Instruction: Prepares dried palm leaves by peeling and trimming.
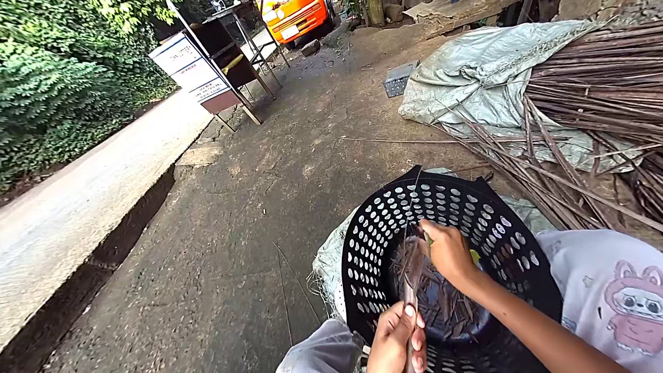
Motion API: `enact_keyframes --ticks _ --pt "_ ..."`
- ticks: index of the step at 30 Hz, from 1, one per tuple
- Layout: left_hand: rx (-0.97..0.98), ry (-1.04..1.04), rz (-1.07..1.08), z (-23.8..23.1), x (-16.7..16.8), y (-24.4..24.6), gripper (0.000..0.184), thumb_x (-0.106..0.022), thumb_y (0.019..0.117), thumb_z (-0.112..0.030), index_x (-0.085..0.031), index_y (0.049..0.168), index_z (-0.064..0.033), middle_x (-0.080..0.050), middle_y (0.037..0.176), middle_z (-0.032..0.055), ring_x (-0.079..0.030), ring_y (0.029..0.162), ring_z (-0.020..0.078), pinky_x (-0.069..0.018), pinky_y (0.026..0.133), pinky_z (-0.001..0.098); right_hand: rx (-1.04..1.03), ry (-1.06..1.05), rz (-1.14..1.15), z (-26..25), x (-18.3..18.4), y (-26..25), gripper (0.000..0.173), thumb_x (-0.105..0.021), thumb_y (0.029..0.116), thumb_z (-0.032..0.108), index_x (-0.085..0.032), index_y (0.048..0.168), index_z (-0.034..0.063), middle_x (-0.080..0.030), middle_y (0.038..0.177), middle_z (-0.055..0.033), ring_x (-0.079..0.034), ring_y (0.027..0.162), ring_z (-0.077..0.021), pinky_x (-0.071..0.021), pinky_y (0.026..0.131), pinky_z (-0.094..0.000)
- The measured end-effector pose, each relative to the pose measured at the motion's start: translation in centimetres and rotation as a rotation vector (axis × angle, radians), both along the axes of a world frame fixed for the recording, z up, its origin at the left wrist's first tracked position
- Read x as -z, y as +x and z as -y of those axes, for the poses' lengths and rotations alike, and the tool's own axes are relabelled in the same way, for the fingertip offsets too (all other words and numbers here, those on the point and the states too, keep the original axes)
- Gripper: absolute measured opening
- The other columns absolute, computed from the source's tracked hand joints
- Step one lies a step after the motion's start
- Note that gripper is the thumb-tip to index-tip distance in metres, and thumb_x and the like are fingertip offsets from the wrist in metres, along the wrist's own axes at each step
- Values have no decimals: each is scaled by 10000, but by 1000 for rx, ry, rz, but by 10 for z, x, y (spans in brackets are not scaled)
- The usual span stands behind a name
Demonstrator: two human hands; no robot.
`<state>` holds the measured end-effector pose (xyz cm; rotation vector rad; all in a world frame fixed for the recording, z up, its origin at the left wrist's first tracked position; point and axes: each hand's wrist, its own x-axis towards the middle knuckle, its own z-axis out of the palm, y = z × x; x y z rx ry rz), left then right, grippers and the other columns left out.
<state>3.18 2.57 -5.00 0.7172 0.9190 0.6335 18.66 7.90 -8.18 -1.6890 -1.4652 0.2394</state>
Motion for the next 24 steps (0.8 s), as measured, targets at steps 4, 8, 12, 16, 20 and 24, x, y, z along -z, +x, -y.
enact_keyframes --ticks 4,8,12,16,20,24 --pt "-7 -38 -2 0 1 -1 401 -198 1050 8 -509 837 -129 -490 514 -153 -465 416 -93 -400 443 62 -19 72 15 1 -6 15 57 -681 741 -144 -625 750 -140 -589 614 -254 -617 539 -416 -471 496 -511" --pt "-25 -92 89 -4 1 0 487 -146 1083 -85 -516 774 -156 -489 494 -146 -466 399 -86 -387 422 65 -327 33 2 22 -4 17 93 -721 704 -130 -631 719 -113 -596 607 -235 -632 551 -402 -496 512 -515" --pt "1 -107 233 -5 4 -4 520 -155 1086 -128 -527 728 -188 -476 486 -162 -455 385 -96 -359 395 60 -664 -150 -3 28 -7 18 22 -693 761 -105 -677 775 -104 -627 645 -251 -654 612 -427 -501 573 -543" --pt "13 -83 209 -4 2 -2 494 -170 1075 -95 -519 736 -181 -474 487 -158 -454 388 -95 -362 400 60 -559 -295 5 18 -19 16 62 -656 858 -77 -689 873 -126 -663 756 -298 -674 750 -489 -504 689 -596" --pt "-37 -77 170 -7 1 1 497 -165 1079 -83 -519 741 -167 -473 483 -150 -460 387 -90 -367 400 61 -422 -398 26 8 -22 13 99 -627 889 -67 -682 926 -141 -677 839 -321 -675 837 -512 -491 742 -606" --pt "13 -65 122 -5 4 -1 472 -171 1073 -70 -514 762 -162 -485 494 -150 -468 398 -89 -388 419 62 -139 -342 -127 -7 -18 21 149 -578 915 -74 -672 976 -173 -656 824 -345 -659 817 -516 -483 745 -615"
